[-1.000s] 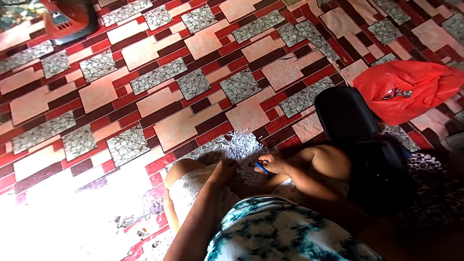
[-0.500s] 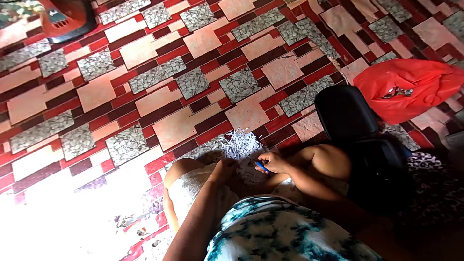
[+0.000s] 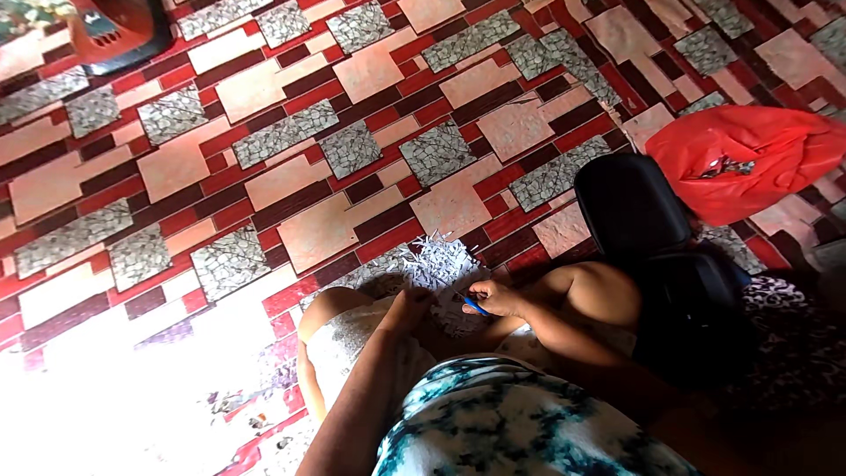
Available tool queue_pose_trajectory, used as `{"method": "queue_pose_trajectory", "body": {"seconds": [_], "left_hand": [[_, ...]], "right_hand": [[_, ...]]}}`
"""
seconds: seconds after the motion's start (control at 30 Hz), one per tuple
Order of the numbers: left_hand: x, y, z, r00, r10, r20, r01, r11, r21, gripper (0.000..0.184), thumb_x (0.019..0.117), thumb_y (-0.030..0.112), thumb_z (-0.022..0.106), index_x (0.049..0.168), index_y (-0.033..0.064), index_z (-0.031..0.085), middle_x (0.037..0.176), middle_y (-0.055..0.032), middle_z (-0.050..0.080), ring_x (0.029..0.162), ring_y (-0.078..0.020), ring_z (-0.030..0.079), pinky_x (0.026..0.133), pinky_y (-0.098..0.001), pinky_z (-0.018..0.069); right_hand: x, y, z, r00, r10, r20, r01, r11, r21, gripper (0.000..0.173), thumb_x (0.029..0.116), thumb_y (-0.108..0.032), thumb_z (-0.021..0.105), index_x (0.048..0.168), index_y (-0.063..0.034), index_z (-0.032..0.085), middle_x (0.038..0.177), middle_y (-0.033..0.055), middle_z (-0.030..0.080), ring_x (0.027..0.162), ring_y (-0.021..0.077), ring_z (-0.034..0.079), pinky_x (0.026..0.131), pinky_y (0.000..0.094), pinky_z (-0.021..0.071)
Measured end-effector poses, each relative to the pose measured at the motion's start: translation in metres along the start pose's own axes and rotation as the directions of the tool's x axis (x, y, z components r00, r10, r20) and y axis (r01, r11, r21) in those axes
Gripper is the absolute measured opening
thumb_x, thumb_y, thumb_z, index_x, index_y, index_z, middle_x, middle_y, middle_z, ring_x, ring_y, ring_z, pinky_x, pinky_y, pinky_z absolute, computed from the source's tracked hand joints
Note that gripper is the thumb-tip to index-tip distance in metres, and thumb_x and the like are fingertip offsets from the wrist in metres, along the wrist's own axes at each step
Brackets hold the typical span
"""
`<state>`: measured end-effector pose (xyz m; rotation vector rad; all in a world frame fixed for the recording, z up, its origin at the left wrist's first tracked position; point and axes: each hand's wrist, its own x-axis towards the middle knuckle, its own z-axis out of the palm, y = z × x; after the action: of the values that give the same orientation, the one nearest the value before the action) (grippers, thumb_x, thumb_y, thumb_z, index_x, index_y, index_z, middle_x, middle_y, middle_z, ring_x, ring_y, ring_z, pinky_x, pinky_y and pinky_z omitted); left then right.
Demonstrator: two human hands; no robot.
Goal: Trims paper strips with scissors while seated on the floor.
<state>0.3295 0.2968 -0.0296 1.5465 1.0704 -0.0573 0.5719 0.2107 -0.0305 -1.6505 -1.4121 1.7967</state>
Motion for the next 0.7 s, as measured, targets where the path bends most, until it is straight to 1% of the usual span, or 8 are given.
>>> {"method": "queue_pose_trajectory", "body": {"seconds": [0.1, 0.2, 0.3, 0.4, 0.5, 0.57, 0.63, 0.7], "left_hand": [[0.0, 0.0001, -0.0008, 1.0, -0.006, -0.003, 0.006, 1.0, -0.017, 0.021, 0.1049, 0.015, 0.056, 0.106, -0.0018, 0.069, 0.081, -0.0023, 0.064, 0.067, -0.0038, 0.056, 0.068, -0.0228, 0.0509], [0.0001, 0.0019, -0.0003, 1.0, -0.016, 0.003, 0.016, 1.0, -0.001, 0.022, 0.1049, 0.016, 0.056, 0.107, -0.0019, 0.069, 0.084, -0.0033, 0.064, 0.068, -0.0042, 0.056, 0.069, -0.0234, 0.0505], [0.0004, 0.0015, 0.0001, 1.0, -0.007, 0.005, 0.007, 1.0, 0.017, 0.022, 0.1047, 0.017, 0.057, 0.107, -0.0016, 0.07, 0.084, -0.0039, 0.064, 0.069, -0.0046, 0.056, 0.07, -0.024, 0.0506], [0.0001, 0.0015, -0.0007, 1.0, 0.013, 0.02, -0.014, 0.998, 0.055, 0.024, 0.105, 0.016, 0.054, 0.108, -0.0019, 0.07, 0.088, -0.0069, 0.065, 0.072, -0.0086, 0.058, 0.073, -0.0284, 0.0518], [0.0002, 0.0024, -0.001, 1.0, 0.004, 0.018, -0.005, 0.998, 0.06, 0.024, 0.1052, 0.016, 0.055, 0.108, -0.0014, 0.07, 0.086, -0.0057, 0.065, 0.07, -0.0072, 0.057, 0.071, -0.0269, 0.0513], [0.0009, 0.002, -0.0006, 1.0, -0.002, 0.006, 0.002, 0.999, 0.048, 0.024, 0.105, 0.017, 0.055, 0.108, -0.0019, 0.069, 0.086, -0.0057, 0.065, 0.07, -0.007, 0.057, 0.072, -0.0267, 0.0512], [0.0009, 0.0025, -0.0001, 1.0, -0.01, -0.01, 0.011, 1.0, 0.018, 0.024, 0.1046, 0.017, 0.056, 0.109, -0.0029, 0.069, 0.092, -0.0084, 0.068, 0.077, -0.009, 0.061, 0.078, -0.0294, 0.0533], [-0.001, 0.0051, 0.0007, 0.999, -0.028, -0.029, 0.027, 0.999, -0.045, 0.024, 0.1048, 0.018, 0.057, 0.11, -0.0026, 0.068, 0.095, -0.0082, 0.07, 0.079, -0.009, 0.064, 0.078, -0.0295, 0.0548]], "right_hand": [[-0.0002, -0.0002, -0.0019, 1.0, 0.001, 0.004, -0.001, 1.0, -0.006, 0.037, 0.098, -0.03, 0.069, 0.111, 0.0033, 0.064, 0.086, 0.0061, 0.06, 0.072, 0.0079, 0.054, 0.071, 0.0258, 0.0484], [0.0005, 0.0002, -0.0008, 1.0, -0.01, 0.018, 0.011, 1.0, -0.027, 0.036, 0.0965, -0.03, 0.071, 0.108, 0.003, 0.062, 0.083, 0.0043, 0.055, 0.07, 0.0077, 0.049, 0.067, 0.0253, 0.0445], [0.0018, 0.001, 0.0004, 1.0, -0.022, 0.016, 0.023, 0.999, -0.033, 0.037, 0.0962, -0.03, 0.071, 0.109, 0.0037, 0.063, 0.083, 0.0054, 0.056, 0.07, 0.0083, 0.05, 0.068, 0.0256, 0.0451], [0.0013, -0.0004, 0.0014, 0.999, -0.039, -0.019, 0.039, 0.999, -0.029, 0.035, 0.097, -0.026, 0.07, 0.111, 0.005, 0.064, 0.084, 0.0067, 0.059, 0.069, 0.0077, 0.052, 0.068, 0.0249, 0.0468], [-0.0021, -0.0043, 0.001, 0.999, 0.006, -0.045, -0.006, 1.0, -0.007, 0.033, 0.0971, -0.02, 0.07, 0.119, 0.0044, 0.065, 0.091, 0.0088, 0.067, 0.071, 0.0052, 0.058, 0.07, 0.0225, 0.0507], [-0.0039, -0.0029, 0.0, 0.999, 0.012, -0.043, -0.012, 1.0, 0.004, 0.033, 0.0972, -0.019, 0.071, 0.119, 0.0048, 0.064, 0.092, 0.0087, 0.068, 0.071, 0.0048, 0.06, 0.07, 0.0221, 0.0519], [-0.0038, 0.0006, 0.0012, 0.998, 0.022, -0.053, -0.021, 1.0, 0.019, 0.033, 0.098, -0.022, 0.069, 0.116, 0.0049, 0.063, 0.089, 0.008, 0.066, 0.071, 0.0068, 0.06, 0.07, 0.0242, 0.0523], [-0.0059, -0.0035, 0.0052, 0.992, 0.093, -0.086, -0.084, 0.992, 0.098, 0.035, 0.1, -0.025, 0.067, 0.12, 0.0036, 0.061, 0.091, 0.0069, 0.065, 0.072, 0.0073, 0.06, 0.067, 0.0245, 0.0506]]}}
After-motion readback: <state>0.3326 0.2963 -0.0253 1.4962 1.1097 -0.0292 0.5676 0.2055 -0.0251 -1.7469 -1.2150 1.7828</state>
